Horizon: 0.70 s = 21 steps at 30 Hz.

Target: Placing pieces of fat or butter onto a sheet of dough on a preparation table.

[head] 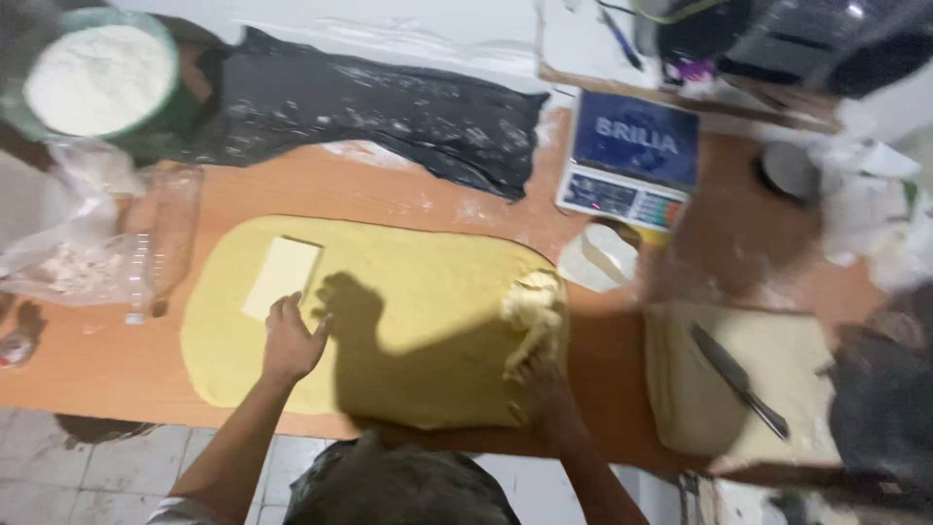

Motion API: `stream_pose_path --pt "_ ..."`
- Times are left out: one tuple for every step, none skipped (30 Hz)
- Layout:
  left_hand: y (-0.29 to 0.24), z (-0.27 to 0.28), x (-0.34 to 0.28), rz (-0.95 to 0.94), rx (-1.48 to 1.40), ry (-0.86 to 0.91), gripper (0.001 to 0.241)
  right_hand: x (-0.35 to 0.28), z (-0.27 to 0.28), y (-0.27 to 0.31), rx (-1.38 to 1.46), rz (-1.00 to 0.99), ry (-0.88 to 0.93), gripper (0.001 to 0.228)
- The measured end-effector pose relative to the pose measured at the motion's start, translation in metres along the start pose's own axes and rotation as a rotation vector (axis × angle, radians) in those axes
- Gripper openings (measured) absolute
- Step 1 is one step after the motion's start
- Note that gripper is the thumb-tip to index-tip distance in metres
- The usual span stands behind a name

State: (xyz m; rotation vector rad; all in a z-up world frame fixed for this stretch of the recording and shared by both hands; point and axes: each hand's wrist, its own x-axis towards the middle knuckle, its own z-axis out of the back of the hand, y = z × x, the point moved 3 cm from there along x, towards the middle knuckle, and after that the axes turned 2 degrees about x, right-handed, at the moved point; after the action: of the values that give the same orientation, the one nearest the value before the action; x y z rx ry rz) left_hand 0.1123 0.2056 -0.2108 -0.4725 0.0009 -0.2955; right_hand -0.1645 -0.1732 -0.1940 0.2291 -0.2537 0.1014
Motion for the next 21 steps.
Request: stream_pose_path --pt "0.008 0.008 0.006 0.016 0.007 -0.015 0.081 0.008 0.000 0.010 0.008 0.021 -0.003 0.069" --pt "0.021 0.013 0.009 0.136 0.039 0.039 0.086 0.018 0.001 0.015 0.027 -0.015 0.002 0.066" --pt "0.034 0.018 0.011 0.257 0.068 0.094 0.091 0.028 0.002 0.021 0.045 -0.051 0.007 0.063" --pt "0.042 0.018 0.017 0.270 0.068 0.094 0.091 0.030 0.003 0.032 0.050 -0.041 0.015 0.063" --pt "0.048 0.017 0.024 0.256 0.113 0.107 0.094 0.033 0.003 0.039 0.073 -0.138 0.029 0.059" --pt "0.051 0.015 0.038 0.235 0.153 0.115 0.097 0.040 0.005 0.042 0.088 -0.236 0.036 0.055" --pt "0.046 0.019 0.049 0.241 0.149 0.109 0.097 0.050 0.005 0.047 0.085 -0.227 0.036 0.055" --pt "0.042 0.017 0.058 0.320 0.146 0.255 0.107 0.060 0.006 0.045 0.098 -0.317 0.044 0.051" --pt "0.037 0.016 0.066 0.400 0.140 0.402 0.117 0.070 0.006 0.042 0.111 -0.407 0.051 0.047" --pt "0.042 0.005 0.072 0.397 0.138 0.409 0.117 0.074 0.005 0.049 0.108 -0.413 0.056 0.047" --pt "0.045 -0.004 0.080 0.372 0.215 0.348 0.116 0.076 0.004 0.052 0.122 -0.526 0.066 0.044" --pt "0.047 -0.015 0.087 0.339 0.293 0.292 0.115 0.074 0.003 0.056 0.136 -0.649 0.076 0.040" --pt "0.033 0.005 0.092 0.328 0.294 0.306 0.115 0.082 -0.002 0.068 0.132 -0.666 0.080 0.040" --pt "0.020 0.023 0.094 0.405 0.266 0.355 0.120 0.091 -0.004 0.079 0.173 -0.596 0.021 0.037" --pt "0.008 0.042 0.096 0.483 0.239 0.404 0.124 0.099 -0.005 0.091 0.214 -0.525 -0.039 0.034" --pt "0.011 0.034 0.101 0.469 0.236 0.417 0.124 0.105 -0.004 0.102 0.204 -0.540 -0.039 0.034" --pt "0.014 0.026 0.106 0.443 0.285 0.465 0.127 0.111 -0.006 0.111 0.272 -0.618 0.028 0.034" --pt "0.019 0.019 0.107 0.433 0.333 0.508 0.129 0.118 -0.008 0.118 0.345 -0.679 0.102 0.034" --pt "0.026 0.010 0.113 0.435 0.327 0.515 0.129 0.123 -0.011 0.121 0.340 -0.681 0.108 0.034" --pt "0.035 0.003 0.116 0.350 0.348 0.489 0.122 0.128 -0.017 0.128 0.391 -0.706 0.170 0.034" --pt "0.044 -0.003 0.119 0.265 0.367 0.464 0.115 0.132 -0.024 0.135 0.440 -0.732 0.232 0.035"
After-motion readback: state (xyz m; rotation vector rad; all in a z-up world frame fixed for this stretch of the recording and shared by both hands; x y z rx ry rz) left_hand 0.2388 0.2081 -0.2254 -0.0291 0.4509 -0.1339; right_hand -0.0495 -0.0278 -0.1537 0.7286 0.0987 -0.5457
